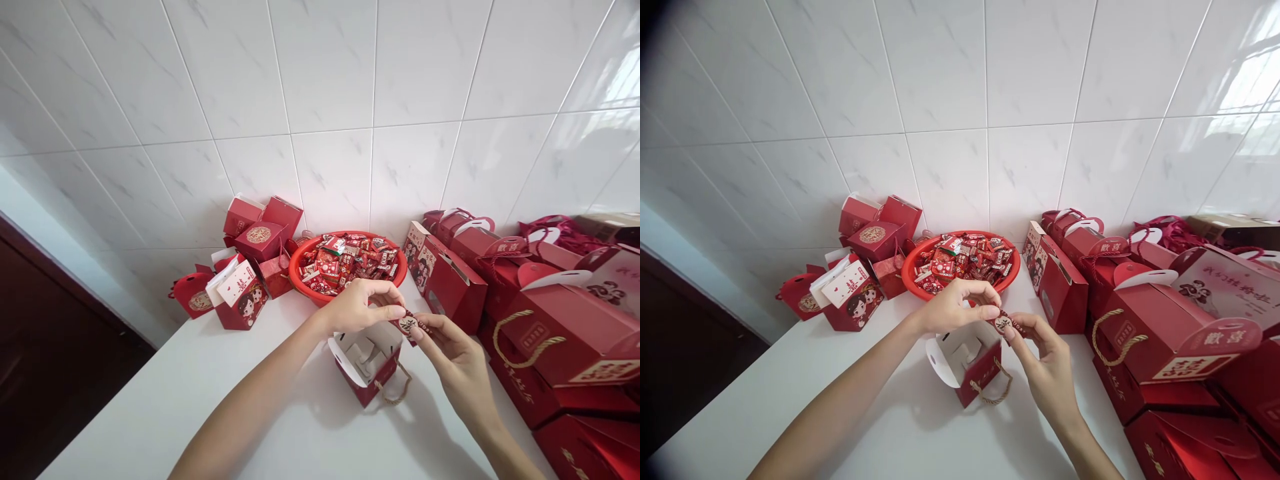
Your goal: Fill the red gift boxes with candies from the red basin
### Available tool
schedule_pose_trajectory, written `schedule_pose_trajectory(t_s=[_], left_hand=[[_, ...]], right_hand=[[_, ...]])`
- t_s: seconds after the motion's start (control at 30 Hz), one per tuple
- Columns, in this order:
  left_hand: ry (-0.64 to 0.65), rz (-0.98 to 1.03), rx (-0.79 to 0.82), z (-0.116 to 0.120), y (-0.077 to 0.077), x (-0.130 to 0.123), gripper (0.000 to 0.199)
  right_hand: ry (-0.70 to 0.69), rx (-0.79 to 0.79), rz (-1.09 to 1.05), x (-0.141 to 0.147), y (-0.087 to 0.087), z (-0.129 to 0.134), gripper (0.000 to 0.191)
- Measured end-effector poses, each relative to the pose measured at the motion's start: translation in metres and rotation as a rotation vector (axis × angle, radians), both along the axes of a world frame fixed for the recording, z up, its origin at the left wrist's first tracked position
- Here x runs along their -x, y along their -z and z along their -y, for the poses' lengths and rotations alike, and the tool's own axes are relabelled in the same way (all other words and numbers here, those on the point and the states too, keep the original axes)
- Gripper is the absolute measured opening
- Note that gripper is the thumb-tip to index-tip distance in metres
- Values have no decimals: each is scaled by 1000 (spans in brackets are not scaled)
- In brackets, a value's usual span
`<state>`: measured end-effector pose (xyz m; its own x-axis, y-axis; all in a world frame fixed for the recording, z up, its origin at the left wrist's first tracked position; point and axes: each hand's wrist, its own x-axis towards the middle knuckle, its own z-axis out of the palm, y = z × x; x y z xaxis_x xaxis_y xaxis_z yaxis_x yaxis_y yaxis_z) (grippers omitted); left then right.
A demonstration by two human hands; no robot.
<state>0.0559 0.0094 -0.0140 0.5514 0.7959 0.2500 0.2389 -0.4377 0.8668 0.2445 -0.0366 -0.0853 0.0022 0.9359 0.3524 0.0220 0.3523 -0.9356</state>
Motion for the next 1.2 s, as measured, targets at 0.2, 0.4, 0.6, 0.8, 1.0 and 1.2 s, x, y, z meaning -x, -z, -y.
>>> schedule_pose_trajectory(t_s=[0.2,0.4,0.6,0.8,1.0,1.2], left_hand=[[-388,-209,-220,-28,-10,60,30],[-571,-607,-117,-53,0,122,25],[-431,-480,-90,-58,9,119,29],[-438,15,-131,-47,-2,86,42],[-319,99,-129,-27,-8,42,41],[-109,-85,-129,8,-14,-4,25]], right_hand=[[43,94,-119,1,-6,4,36],[-55,244,-289,-1,-9,2,42],[-176,358,-443,-4,-11,-4,41],[-205,353,-444,-3,-15,-3,36],[-207,318,-434,-3,-13,-4,34],[-242,202,-380,-6,-13,-3,27]])
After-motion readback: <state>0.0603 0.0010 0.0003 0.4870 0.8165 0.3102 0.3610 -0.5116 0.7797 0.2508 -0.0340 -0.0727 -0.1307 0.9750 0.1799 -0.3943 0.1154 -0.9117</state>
